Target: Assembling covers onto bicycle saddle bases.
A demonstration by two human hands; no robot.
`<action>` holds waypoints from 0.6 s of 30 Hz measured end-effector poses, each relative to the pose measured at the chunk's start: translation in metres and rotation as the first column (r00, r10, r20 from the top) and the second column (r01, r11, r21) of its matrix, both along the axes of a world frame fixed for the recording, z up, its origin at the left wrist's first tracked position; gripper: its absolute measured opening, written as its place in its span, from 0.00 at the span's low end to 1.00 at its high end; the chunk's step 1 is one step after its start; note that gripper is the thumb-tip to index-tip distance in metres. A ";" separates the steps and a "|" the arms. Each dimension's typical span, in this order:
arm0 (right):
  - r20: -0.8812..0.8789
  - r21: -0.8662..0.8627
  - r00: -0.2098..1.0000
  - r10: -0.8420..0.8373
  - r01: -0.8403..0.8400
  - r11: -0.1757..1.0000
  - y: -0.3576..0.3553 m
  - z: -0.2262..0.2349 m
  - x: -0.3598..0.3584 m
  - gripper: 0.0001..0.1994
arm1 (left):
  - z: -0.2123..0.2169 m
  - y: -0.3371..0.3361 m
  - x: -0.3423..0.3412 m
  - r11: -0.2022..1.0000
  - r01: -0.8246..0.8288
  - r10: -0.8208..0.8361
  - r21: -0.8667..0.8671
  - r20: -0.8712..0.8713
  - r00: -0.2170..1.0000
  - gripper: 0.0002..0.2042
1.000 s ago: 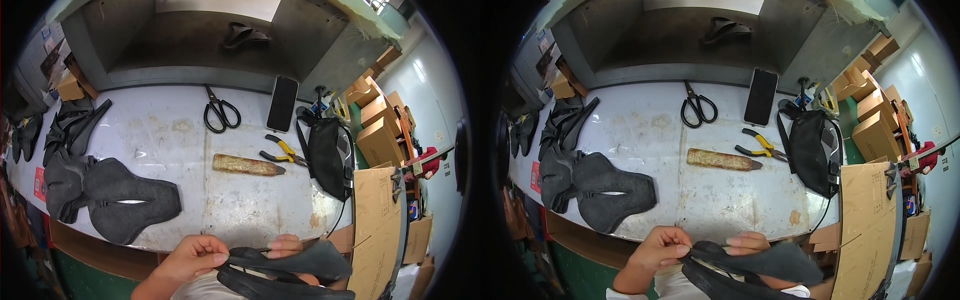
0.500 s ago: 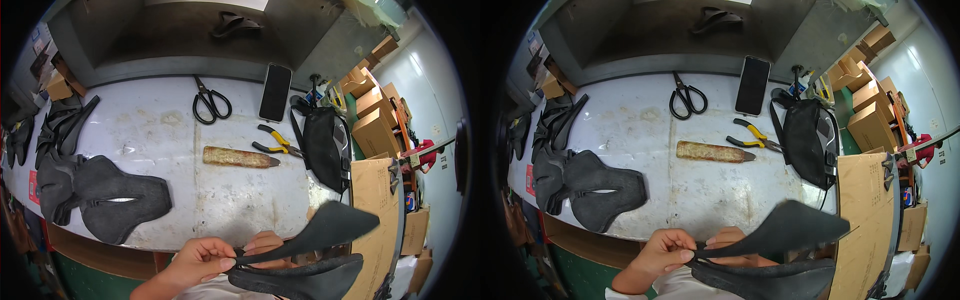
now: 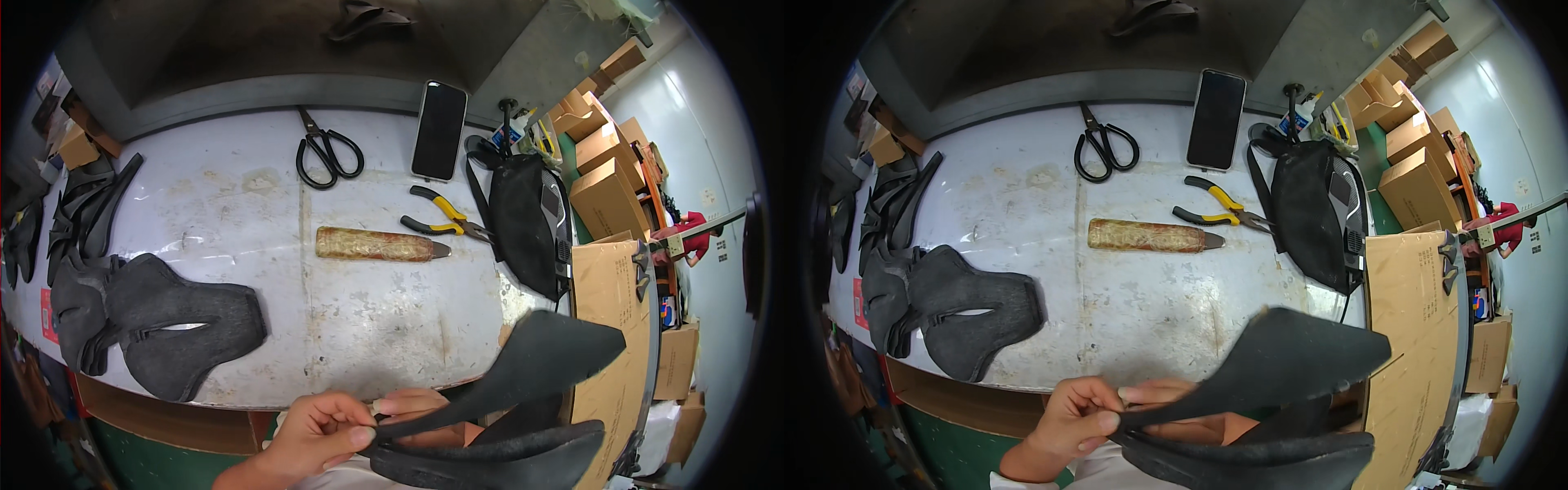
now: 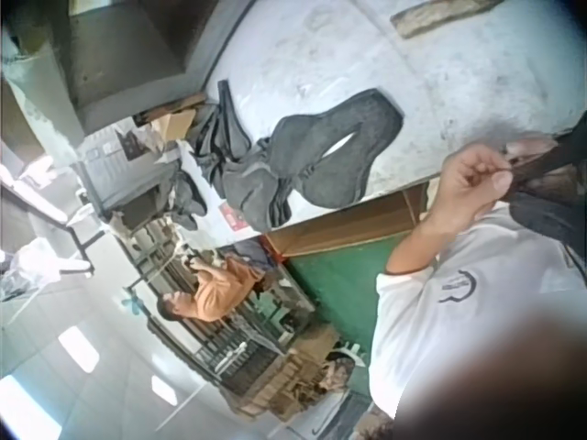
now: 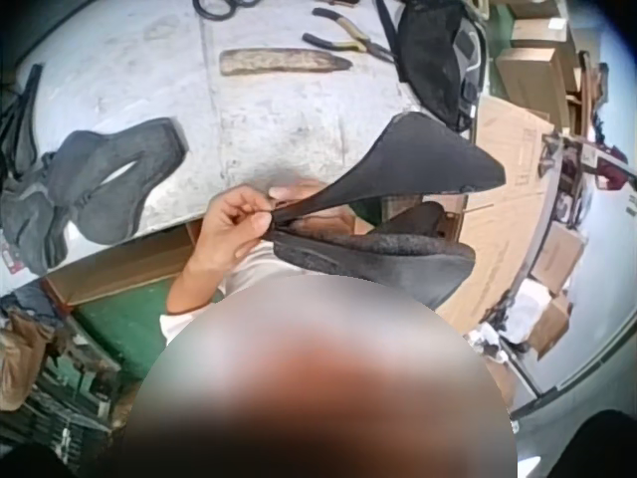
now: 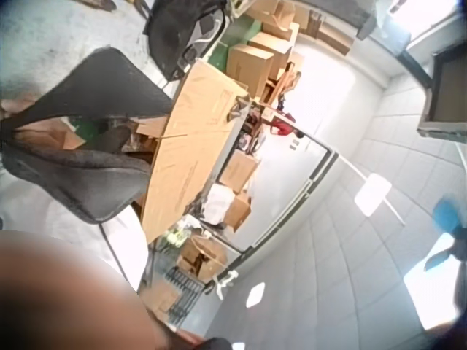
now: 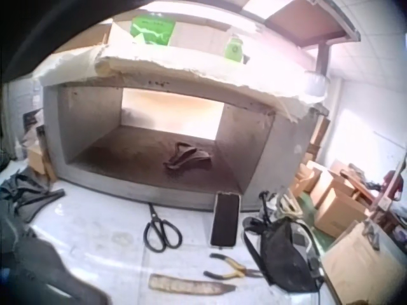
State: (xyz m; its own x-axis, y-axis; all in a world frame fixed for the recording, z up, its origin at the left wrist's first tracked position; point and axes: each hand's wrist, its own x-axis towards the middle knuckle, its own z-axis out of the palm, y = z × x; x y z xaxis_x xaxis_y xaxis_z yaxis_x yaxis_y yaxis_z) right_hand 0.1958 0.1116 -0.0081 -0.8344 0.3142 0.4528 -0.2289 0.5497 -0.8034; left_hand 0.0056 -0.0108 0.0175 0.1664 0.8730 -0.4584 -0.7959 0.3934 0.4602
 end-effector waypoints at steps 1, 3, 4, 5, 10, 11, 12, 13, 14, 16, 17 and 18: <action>-0.042 -0.020 0.999 -0.026 0.025 0.999 -0.001 -0.002 -0.002 0.16 | 0.001 0.001 0.001 0.998 -0.068 0.068 -0.011 -0.018 0.998 0.06; -0.124 -0.062 0.989 -0.080 0.073 0.995 -0.005 -0.006 -0.008 0.12 | 0.002 0.001 0.002 0.991 -0.133 0.133 -0.022 -0.036 0.991 0.07; -0.164 -0.085 0.980 -0.109 0.096 0.992 -0.006 -0.009 -0.010 0.10 | 0.002 0.001 0.002 0.995 -0.097 0.097 0.003 -0.085 0.992 0.07; -0.203 -0.109 0.969 -0.139 0.118 0.987 -0.006 -0.012 -0.012 0.08 | 0.002 0.001 0.004 0.998 -0.059 0.062 0.026 -0.135 0.989 0.07; -0.261 -0.097 0.964 -0.053 0.028 0.995 0.005 -0.016 -0.008 0.13 | -0.001 -0.001 0.005 0.998 -0.036 0.040 0.044 -0.095 0.995 0.07; -0.226 0.011 0.973 0.046 -0.045 0.999 0.014 -0.013 -0.006 0.07 | 0.000 -0.002 0.005 0.998 -0.020 0.025 0.054 -0.088 0.996 0.07; -0.225 0.011 0.973 0.046 -0.045 0.999 0.012 -0.012 -0.004 0.07 | 0.001 -0.002 0.006 0.998 -0.020 0.025 0.054 -0.087 0.996 0.07; -0.214 0.018 0.977 0.005 -0.001 1.000 0.008 -0.012 -0.003 0.08 | 0.002 -0.001 0.006 0.999 -0.008 0.013 0.046 -0.095 0.995 0.07; -0.204 0.027 0.978 -0.036 0.042 0.999 0.005 -0.012 -0.002 0.08 | 0.003 -0.001 0.006 0.999 0.003 0.001 0.039 -0.103 0.995 0.07; -0.192 0.014 0.981 -0.006 0.008 1.000 0.007 -0.012 -0.001 0.07 | 0.004 -0.003 0.005 0.998 0.016 -0.004 0.061 -0.195 0.981 0.06; -0.182 0.004 0.983 0.022 -0.022 1.000 0.008 -0.011 -0.001 0.07 | 0.004 -0.004 0.005 0.996 0.034 -0.009 0.084 -0.286 0.958 0.05; -0.181 0.003 0.983 0.024 -0.024 1.000 0.011 -0.009 0.000 0.07 | 0.004 -0.004 0.005 0.996 0.032 -0.007 0.082 -0.285 0.958 0.05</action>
